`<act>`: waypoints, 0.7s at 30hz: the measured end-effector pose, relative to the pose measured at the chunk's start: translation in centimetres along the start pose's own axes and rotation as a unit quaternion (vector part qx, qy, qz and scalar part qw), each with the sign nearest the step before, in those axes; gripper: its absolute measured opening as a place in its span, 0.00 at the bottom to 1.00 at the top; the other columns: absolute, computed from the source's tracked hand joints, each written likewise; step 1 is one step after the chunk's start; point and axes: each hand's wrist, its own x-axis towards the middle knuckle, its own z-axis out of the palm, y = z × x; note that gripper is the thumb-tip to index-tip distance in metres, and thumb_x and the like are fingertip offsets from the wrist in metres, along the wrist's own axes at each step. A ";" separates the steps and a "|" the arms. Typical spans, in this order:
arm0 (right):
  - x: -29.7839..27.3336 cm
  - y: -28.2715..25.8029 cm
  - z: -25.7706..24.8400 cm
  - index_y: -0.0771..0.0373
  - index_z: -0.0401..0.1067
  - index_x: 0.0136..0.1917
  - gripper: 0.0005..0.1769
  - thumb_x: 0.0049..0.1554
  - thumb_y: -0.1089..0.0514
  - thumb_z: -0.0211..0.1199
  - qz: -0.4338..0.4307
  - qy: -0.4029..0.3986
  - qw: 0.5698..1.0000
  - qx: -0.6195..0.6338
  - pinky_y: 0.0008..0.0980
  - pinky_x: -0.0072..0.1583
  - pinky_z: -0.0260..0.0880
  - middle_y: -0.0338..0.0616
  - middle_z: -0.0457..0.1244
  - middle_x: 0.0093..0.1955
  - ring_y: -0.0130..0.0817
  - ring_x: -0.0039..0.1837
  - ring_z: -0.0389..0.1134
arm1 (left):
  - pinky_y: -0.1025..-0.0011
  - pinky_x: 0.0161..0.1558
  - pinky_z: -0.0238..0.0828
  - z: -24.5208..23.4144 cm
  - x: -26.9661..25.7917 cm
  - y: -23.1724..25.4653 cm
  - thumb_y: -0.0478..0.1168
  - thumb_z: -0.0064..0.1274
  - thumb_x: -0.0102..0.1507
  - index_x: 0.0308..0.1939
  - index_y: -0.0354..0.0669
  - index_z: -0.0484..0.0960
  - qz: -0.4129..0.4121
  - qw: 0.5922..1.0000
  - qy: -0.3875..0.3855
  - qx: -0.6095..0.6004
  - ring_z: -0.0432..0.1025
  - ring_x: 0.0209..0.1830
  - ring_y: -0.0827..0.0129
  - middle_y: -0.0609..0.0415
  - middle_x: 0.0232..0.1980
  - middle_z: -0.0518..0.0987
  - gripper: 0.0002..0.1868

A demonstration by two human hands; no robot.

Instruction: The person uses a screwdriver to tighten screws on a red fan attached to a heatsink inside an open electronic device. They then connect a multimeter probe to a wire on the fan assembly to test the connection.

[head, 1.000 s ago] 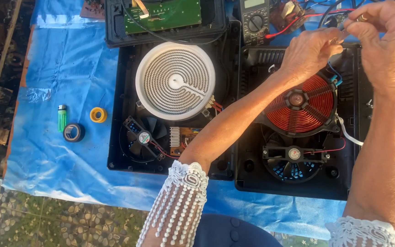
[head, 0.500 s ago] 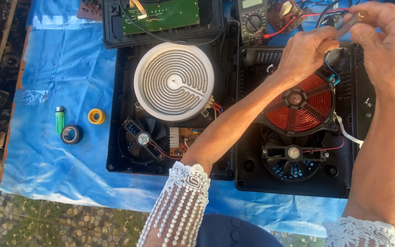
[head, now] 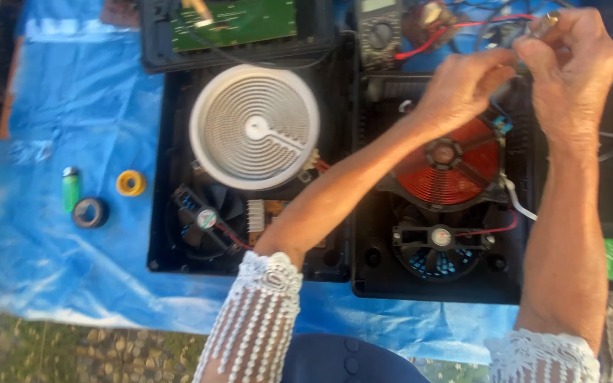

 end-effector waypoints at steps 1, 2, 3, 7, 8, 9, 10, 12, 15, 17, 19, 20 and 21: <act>0.3 -0.6 0.0 0.82 0.64 0.64 0.11 0.73 0.84 0.62 0.008 0.011 1.000 -0.013 0.36 0.62 0.66 0.61 0.63 0.60 0.40 0.56 0.60 | 0.70 0.20 0.61 -0.3 0.3 0.2 0.39 0.56 0.59 0.41 0.53 0.81 0.004 1.000 -0.013 -0.013 0.67 0.13 0.74 0.62 0.20 0.78 0.07; 0.6 -1.0 -0.1 0.82 0.67 0.62 0.10 0.70 0.81 0.63 -0.005 0.031 0.999 -0.041 0.36 0.57 0.66 0.60 0.64 0.56 0.41 0.53 0.62 | 0.70 0.22 0.63 -0.5 0.7 0.3 0.39 0.58 0.58 0.44 0.54 0.79 0.032 0.999 -0.030 0.013 0.70 0.16 0.73 0.63 0.24 0.81 0.10; 0.6 -1.4 -0.2 0.82 0.70 0.61 0.09 0.68 0.79 0.65 -0.017 0.051 0.996 -0.068 0.36 0.52 0.66 0.59 0.66 0.52 0.42 0.49 0.64 | 0.70 0.24 0.65 -0.5 0.9 0.4 0.39 0.60 0.58 0.47 0.56 0.76 0.061 0.996 -0.047 0.038 0.73 0.18 0.72 0.65 0.28 0.83 0.14; 1.2 -3.6 0.6 0.79 0.76 0.52 0.02 0.66 0.75 0.64 -0.016 0.049 0.994 -0.096 0.31 0.47 0.67 0.51 0.70 0.45 0.34 0.42 0.65 | 0.66 0.24 0.68 -0.5 1.4 0.4 0.35 0.61 0.55 0.44 0.52 0.81 0.038 0.994 -0.059 0.082 0.74 0.17 0.67 0.60 0.26 0.84 0.14; 1.3 -3.8 0.8 0.80 0.76 0.53 0.03 0.65 0.76 0.64 -0.030 0.050 0.996 -0.074 0.30 0.47 0.68 0.52 0.70 0.45 0.34 0.42 0.65 | 0.66 0.23 0.70 -0.6 1.4 0.1 0.34 0.61 0.55 0.40 0.51 0.82 0.034 0.989 -0.078 0.125 0.76 0.18 0.67 0.59 0.26 0.84 0.11; 1.5 -4.0 1.1 0.80 0.76 0.54 0.05 0.64 0.76 0.63 -0.045 0.051 0.997 -0.049 0.30 0.46 0.68 0.54 0.70 0.44 0.35 0.41 0.65 | 0.65 0.23 0.71 -0.8 1.4 -0.4 0.34 0.61 0.55 0.36 0.50 0.84 0.031 0.980 -0.095 0.171 0.77 0.19 0.68 0.58 0.26 0.83 0.08; 1.3 -3.8 1.0 0.80 0.76 0.54 0.05 0.64 0.76 0.63 -0.040 0.054 0.996 -0.054 0.30 0.46 0.68 0.54 0.70 0.44 0.35 0.41 0.65 | 0.65 0.23 0.71 -0.7 1.1 -0.5 0.34 0.61 0.55 0.36 0.50 0.84 0.032 0.980 -0.101 0.166 0.77 0.19 0.68 0.58 0.26 0.83 0.08; 1.4 -3.6 1.2 0.78 0.72 0.51 0.04 0.63 0.79 0.62 -0.068 0.037 0.997 -0.025 0.34 0.51 0.73 0.52 0.68 0.45 0.38 0.43 0.68 | 0.70 0.21 0.61 -1.1 1.0 -0.8 0.30 0.61 0.55 0.22 0.44 0.74 0.052 0.985 -0.089 0.139 0.66 0.14 0.73 0.60 0.18 0.75 0.11; 1.2 -3.4 1.2 0.79 0.72 0.50 0.03 0.63 0.79 0.63 -0.063 0.037 0.997 -0.028 0.34 0.51 0.72 0.51 0.66 0.43 0.37 0.42 0.66 | 0.66 0.26 0.69 -1.4 0.8 0.2 0.28 0.59 0.53 0.28 0.42 0.79 0.027 0.982 -0.108 0.155 0.72 0.19 0.67 0.59 0.26 0.82 0.06; 1.0 -2.9 1.1 0.78 0.72 0.52 0.04 0.63 0.77 0.64 -0.061 0.039 0.996 -0.053 0.34 0.49 0.72 0.51 0.67 0.42 0.37 0.41 0.66 | 0.66 0.24 0.68 -0.8 0.9 -0.4 0.31 0.60 0.54 0.28 0.44 0.80 0.016 0.978 -0.108 0.177 0.72 0.17 0.67 0.59 0.23 0.81 0.05; 0.8 -2.7 1.2 0.76 0.73 0.54 0.06 0.63 0.76 0.66 -0.061 0.043 0.994 -0.078 0.34 0.47 0.73 0.50 0.67 0.41 0.36 0.40 0.67 | 0.66 0.22 0.68 -0.6 0.9 -0.9 0.33 0.60 0.55 0.27 0.45 0.82 0.007 0.974 -0.108 0.199 0.72 0.16 0.68 0.60 0.21 0.80 0.04; 0.7 -2.6 1.2 0.75 0.72 0.56 0.08 0.63 0.75 0.66 -0.055 0.042 0.994 -0.086 0.35 0.47 0.73 0.51 0.68 0.44 0.37 0.41 0.68 | 0.66 0.22 0.67 -0.6 0.9 -1.1 0.32 0.58 0.55 0.25 0.46 0.81 -0.002 0.971 -0.119 0.207 0.70 0.16 0.69 0.62 0.20 0.78 0.06; 0.6 -2.6 1.1 0.73 0.71 0.58 0.11 0.63 0.74 0.66 -0.048 0.043 0.993 -0.095 0.36 0.48 0.73 0.51 0.69 0.46 0.38 0.43 0.70 | 0.66 0.23 0.67 -0.4 1.0 -1.3 0.31 0.57 0.55 0.22 0.47 0.79 -0.009 0.968 -0.131 0.213 0.69 0.15 0.71 0.65 0.18 0.76 0.08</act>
